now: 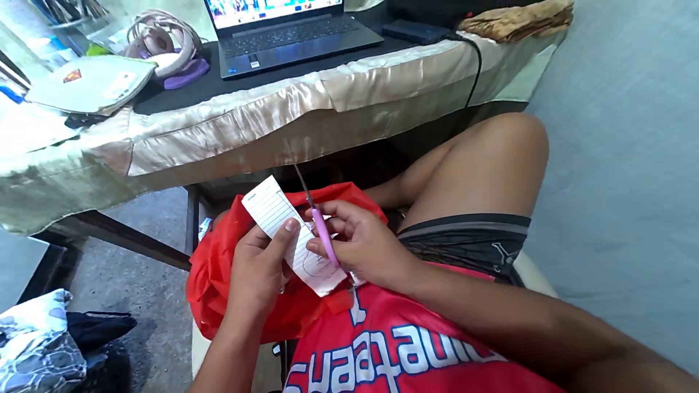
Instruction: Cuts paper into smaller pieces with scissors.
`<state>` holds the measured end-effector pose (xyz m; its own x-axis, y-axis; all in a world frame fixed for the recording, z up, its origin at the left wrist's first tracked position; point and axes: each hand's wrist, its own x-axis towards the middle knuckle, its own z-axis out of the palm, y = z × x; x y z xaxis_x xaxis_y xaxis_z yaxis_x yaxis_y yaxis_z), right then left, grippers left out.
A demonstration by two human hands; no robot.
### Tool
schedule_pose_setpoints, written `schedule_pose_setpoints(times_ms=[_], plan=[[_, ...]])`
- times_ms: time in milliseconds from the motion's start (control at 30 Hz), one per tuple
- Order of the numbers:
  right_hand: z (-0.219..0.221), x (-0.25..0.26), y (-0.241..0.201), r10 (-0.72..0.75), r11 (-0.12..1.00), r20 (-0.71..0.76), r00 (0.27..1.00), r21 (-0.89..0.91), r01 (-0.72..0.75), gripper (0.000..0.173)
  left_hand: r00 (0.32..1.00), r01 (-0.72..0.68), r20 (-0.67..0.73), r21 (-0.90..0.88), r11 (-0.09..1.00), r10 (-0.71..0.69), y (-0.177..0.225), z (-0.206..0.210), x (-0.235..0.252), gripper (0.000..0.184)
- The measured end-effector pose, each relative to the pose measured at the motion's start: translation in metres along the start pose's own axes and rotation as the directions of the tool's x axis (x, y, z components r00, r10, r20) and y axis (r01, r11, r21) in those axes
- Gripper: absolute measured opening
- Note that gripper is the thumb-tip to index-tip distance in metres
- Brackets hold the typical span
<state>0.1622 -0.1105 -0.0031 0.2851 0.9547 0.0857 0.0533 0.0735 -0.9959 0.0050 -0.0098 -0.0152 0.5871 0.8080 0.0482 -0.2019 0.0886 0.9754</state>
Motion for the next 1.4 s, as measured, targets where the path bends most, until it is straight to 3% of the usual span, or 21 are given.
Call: schedule_pose_setpoints(times_ms=[67,167,300,400,600,733,900,1067,1400], plan=[[0.003,0.006,0.004,0.006,1.000,-0.020,1.000,0.017,-0.005,0.038,1.000,0.023,-0.019,-0.045,0.999,-0.024,-0.001,0.001,-0.001,0.022],[0.002,0.012,0.006,-0.020,1.000,-0.077,0.997,0.015,0.022,0.038,0.996,0.049,0.080,-0.068,0.996,-0.044,-0.006,-0.004,-0.004,0.028],[-0.006,0.020,-0.001,-0.067,0.998,-0.123,0.990,-0.028,0.064,0.044,0.971,0.010,0.236,0.136,0.991,-0.042,-0.012,-0.011,-0.009,0.023],[-0.009,0.026,-0.007,-0.090,0.995,-0.150,0.985,-0.049,0.083,0.043,0.960,-0.032,0.278,0.259,0.965,-0.043,-0.013,-0.010,-0.010,0.017],[-0.011,0.034,-0.014,-0.073,0.995,-0.150,0.986,-0.080,0.062,0.046,0.985,-0.105,0.162,0.300,0.948,0.057,-0.020,-0.008,-0.005,0.017],[-0.012,0.008,-0.012,0.089,0.970,-0.001,0.996,-0.229,-0.087,0.046,0.978,-0.168,-0.049,0.405,0.899,0.205,-0.012,-0.020,0.002,0.016],[-0.007,-0.047,-0.011,0.290,0.927,0.174,0.941,-0.298,-0.230,0.053,0.936,-0.205,-0.202,0.348,0.915,0.287,-0.005,-0.023,0.004,0.014],[-0.006,-0.048,-0.004,0.281,0.945,0.242,0.929,-0.239,-0.224,0.053,0.931,-0.230,-0.211,0.290,0.929,0.297,-0.006,-0.018,0.001,0.013],[-0.005,-0.036,-0.001,0.213,0.970,0.241,0.947,-0.168,-0.176,0.047,0.936,-0.261,-0.140,0.338,0.904,0.323,-0.011,-0.008,-0.004,0.011]])
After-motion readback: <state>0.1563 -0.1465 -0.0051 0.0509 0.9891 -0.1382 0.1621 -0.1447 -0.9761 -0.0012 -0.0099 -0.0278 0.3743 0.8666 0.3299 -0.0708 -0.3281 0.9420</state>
